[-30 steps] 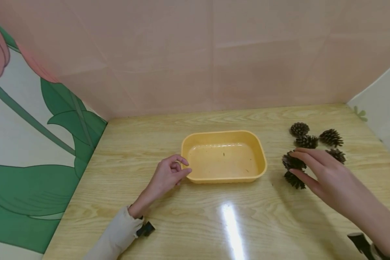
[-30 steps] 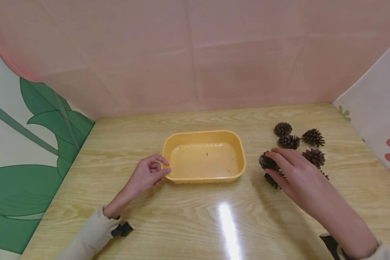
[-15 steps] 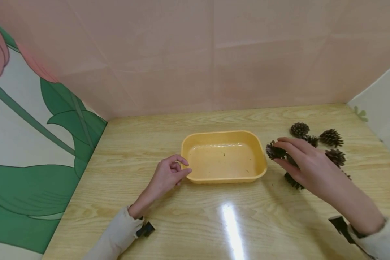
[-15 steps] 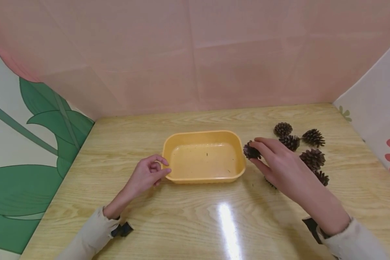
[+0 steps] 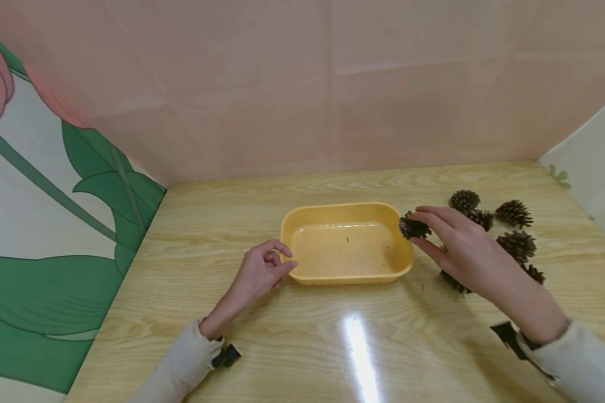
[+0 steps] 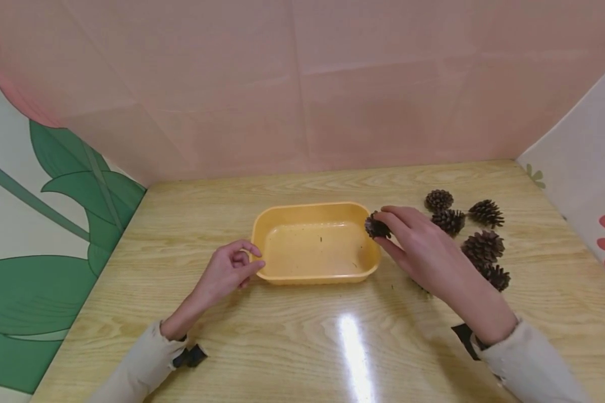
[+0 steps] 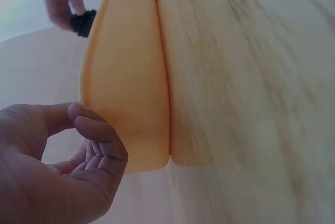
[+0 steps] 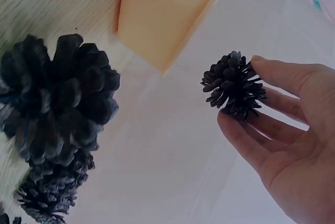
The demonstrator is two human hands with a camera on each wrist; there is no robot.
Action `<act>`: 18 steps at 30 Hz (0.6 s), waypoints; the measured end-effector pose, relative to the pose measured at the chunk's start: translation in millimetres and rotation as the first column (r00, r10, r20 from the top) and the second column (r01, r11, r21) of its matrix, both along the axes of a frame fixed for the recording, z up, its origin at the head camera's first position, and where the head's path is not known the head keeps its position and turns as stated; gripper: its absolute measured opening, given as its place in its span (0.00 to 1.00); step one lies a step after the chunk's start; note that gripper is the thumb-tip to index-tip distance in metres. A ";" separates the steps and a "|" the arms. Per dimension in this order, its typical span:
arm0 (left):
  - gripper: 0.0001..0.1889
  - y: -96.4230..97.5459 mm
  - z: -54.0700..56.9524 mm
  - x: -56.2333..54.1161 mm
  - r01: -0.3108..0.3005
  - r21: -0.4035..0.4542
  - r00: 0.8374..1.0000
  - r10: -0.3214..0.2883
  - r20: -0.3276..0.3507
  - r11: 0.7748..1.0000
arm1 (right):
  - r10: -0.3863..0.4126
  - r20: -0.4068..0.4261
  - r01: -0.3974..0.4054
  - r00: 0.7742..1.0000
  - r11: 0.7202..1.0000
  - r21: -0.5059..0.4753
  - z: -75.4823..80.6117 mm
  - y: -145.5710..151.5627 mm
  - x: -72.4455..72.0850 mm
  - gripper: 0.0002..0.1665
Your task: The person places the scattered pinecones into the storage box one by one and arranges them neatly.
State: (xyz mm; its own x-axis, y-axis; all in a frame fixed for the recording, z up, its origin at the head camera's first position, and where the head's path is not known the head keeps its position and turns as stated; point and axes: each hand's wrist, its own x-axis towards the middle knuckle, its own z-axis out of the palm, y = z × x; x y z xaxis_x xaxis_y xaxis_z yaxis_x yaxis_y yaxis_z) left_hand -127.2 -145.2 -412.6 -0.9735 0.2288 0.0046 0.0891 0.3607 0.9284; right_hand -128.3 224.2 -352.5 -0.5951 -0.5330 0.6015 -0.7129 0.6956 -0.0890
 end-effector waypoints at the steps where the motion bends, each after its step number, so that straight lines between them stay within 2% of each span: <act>1: 0.09 -0.3 0.0 0.0 0.001 0.006 1.000 -0.001 0.003 1.000 | 0.004 -0.007 -0.004 1.000 1.000 -0.005 -0.2 -1.4 -1.2 0.38; 6: 0.09 -1.2 -0.1 0.1 0.001 0.039 1.000 -0.002 0.023 0.999 | 0.045 -0.019 -0.046 0.999 0.998 -0.033 -0.1 -8.0 -6.3 0.36; 11: 0.11 1.5 2.8 -0.2 -0.020 0.016 0.999 0.020 0.043 1.000 | 0.059 -0.005 -0.059 0.998 0.998 -0.033 0.5 -11.3 -10.5 0.35; 18: 0.09 1.7 2.2 -0.1 -0.022 0.004 0.999 0.022 0.035 1.000 | 0.079 0.016 -0.078 0.997 0.996 -0.047 -1.2 -16.8 -19.9 0.34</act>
